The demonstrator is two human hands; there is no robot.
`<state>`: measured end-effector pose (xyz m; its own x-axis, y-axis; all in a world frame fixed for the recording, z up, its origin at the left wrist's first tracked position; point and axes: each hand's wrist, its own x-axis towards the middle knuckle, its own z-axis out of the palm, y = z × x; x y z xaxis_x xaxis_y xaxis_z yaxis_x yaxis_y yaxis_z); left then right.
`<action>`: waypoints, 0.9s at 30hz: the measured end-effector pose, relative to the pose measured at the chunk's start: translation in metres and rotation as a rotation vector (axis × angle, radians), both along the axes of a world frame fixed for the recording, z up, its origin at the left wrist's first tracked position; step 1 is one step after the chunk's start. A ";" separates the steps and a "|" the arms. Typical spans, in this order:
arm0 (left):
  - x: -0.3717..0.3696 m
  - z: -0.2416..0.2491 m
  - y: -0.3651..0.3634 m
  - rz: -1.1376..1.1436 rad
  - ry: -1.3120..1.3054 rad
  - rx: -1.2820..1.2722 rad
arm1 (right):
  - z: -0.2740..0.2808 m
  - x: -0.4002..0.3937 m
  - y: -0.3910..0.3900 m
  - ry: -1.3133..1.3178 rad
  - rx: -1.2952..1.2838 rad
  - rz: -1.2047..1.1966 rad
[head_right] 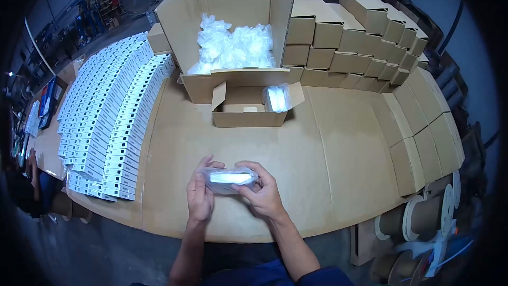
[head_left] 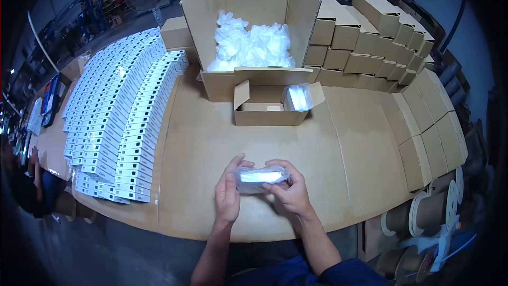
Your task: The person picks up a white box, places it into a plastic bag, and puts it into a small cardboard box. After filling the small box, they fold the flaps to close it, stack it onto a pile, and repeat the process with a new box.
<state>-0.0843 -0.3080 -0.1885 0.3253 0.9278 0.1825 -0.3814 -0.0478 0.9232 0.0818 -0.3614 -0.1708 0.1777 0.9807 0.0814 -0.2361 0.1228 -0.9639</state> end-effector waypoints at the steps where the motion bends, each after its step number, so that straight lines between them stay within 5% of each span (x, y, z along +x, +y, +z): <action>1: 0.001 0.001 -0.001 -0.010 -0.004 0.029 | -0.003 0.000 0.000 -0.002 0.013 -0.015; 6: -0.001 0.010 -0.007 -0.144 0.152 0.076 | -0.007 0.006 -0.001 -0.002 0.008 -0.024; 13: 0.006 -0.007 -0.012 0.019 -0.058 -0.305 | -0.001 0.017 0.000 -0.103 -0.035 0.041; 16: 0.007 -0.001 -0.005 0.076 -0.079 -0.362 | 0.010 0.009 0.000 0.226 -0.035 -0.150; 20: 0.006 0.002 0.000 0.112 -0.068 -0.349 | 0.001 0.023 -0.002 -0.111 0.326 0.029; 24: 0.010 -0.010 -0.003 0.122 -0.030 -0.322 | 0.009 0.019 -0.004 -0.470 0.095 0.155; 27: 0.009 -0.015 -0.003 0.113 -0.218 -0.411 | 0.009 0.021 0.002 -0.490 0.116 0.089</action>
<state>-0.0752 -0.3107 -0.2036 0.2129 0.9649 -0.1538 -0.5816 0.2517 0.7736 0.1026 -0.3598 -0.1617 0.0070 0.9698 0.2436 0.2261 0.2358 -0.9451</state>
